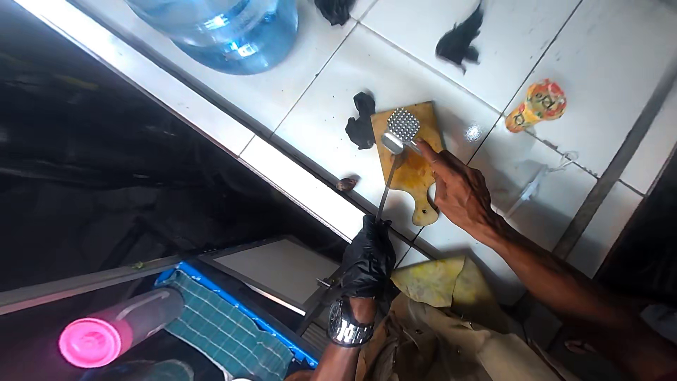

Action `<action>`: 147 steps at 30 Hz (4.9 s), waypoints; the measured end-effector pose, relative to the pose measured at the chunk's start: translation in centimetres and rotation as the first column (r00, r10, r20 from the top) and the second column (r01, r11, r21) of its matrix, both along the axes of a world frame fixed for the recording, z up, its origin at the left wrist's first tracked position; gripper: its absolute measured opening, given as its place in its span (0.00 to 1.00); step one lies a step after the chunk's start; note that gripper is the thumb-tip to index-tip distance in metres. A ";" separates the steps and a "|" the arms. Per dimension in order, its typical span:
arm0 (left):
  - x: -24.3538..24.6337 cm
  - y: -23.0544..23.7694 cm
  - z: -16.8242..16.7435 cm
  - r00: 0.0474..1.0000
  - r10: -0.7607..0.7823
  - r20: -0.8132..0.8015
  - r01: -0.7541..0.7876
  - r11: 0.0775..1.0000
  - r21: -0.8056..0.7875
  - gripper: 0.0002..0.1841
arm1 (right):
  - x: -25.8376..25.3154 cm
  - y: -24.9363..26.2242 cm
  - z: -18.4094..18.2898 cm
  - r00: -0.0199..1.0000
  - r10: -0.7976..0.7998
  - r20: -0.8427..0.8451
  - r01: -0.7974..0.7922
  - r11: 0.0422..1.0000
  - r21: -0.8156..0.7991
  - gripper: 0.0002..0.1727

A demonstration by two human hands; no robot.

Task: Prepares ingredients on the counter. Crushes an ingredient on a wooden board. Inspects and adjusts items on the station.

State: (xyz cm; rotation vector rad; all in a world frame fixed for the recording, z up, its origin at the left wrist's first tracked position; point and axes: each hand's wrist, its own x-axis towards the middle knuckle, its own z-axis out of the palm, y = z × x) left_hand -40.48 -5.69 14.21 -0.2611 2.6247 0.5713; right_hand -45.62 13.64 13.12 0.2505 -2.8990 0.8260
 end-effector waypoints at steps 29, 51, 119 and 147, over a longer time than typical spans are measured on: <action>-0.5 0.4 0.4 0.999 0.001 0.049 0.000 1.000 -0.018 0.18 | -0.1 0.2 -1.4 0.999 0.021 0.044 -0.020 0.999 -0.026 0.37; -0.7 0.7 0.5 0.995 0.002 0.104 0.000 1.000 -0.022 0.18 | -0.1 0.4 0.3 1.000 0.006 -0.023 -0.008 0.995 -0.097 0.35; -0.9 3.2 0.6 0.981 0.090 0.170 -0.066 0.987 -0.143 0.24 | -1.6 0.7 0.9 0.986 0.026 0.163 -0.020 0.999 -0.036 0.38; 0.6 2.6 0.2 0.990 0.050 0.130 -0.033 0.991 -0.127 0.22 | -2.8 0.7 -0.6 0.958 -0.043 0.285 0.050 0.999 -0.018 0.33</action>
